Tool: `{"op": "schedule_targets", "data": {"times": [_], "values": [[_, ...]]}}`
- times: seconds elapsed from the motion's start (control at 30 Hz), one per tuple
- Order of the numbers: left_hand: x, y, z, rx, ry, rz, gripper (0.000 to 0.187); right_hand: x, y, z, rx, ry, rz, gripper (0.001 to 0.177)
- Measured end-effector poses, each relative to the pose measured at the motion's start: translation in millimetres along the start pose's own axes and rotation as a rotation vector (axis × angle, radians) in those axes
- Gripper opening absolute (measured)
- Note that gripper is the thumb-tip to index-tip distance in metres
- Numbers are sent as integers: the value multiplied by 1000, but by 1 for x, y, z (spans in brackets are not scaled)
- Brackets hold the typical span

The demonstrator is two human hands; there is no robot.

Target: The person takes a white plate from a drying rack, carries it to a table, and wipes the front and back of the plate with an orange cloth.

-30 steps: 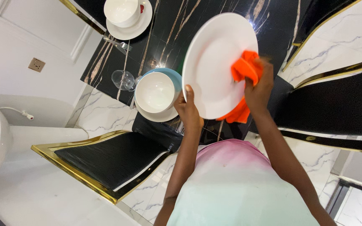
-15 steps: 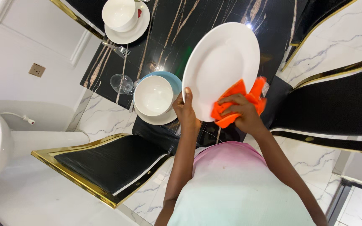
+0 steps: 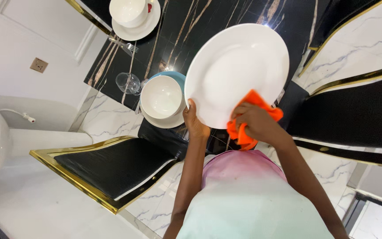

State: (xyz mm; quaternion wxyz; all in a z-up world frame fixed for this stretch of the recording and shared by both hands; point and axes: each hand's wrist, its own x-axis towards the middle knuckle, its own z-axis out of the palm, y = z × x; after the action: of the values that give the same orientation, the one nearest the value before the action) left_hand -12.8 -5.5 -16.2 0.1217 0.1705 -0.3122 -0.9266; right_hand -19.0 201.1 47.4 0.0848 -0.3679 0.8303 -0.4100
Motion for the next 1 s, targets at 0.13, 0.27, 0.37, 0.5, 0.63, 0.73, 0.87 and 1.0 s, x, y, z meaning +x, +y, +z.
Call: {"op": "schedule_targets", "data": {"times": [0.13, 0.27, 0.37, 0.5, 0.63, 0.73, 0.87, 1.0], "values": [[0, -2, -8, -118, -140, -18, 67, 1, -2, 0, -64, 6, 140, 26], [3, -24, -20, -362, -267, -194, 68, 34, -21, 29, 130, 124, -136, 36], [0, -32, -35, -575, -554, -256, 61, 39, -24, 38, 189, 175, -206, 34], [9, -26, -33, -310, -212, -104, 71, 31, -12, 35, 69, 30, -221, 23], [4, -17, -23, -323, -109, 2, 70, 2, -7, 19, -97, 8, -136, 18], [2, -19, -20, -399, -104, -29, 72, -6, -12, 13, -171, -20, -68, 14], [6, -36, -30, -397, -131, -52, 76, 27, -23, 34, -9, 7, -201, 22], [11, -45, -47, -374, -136, -70, 75, 45, -34, 47, 109, 40, -219, 21]]}}
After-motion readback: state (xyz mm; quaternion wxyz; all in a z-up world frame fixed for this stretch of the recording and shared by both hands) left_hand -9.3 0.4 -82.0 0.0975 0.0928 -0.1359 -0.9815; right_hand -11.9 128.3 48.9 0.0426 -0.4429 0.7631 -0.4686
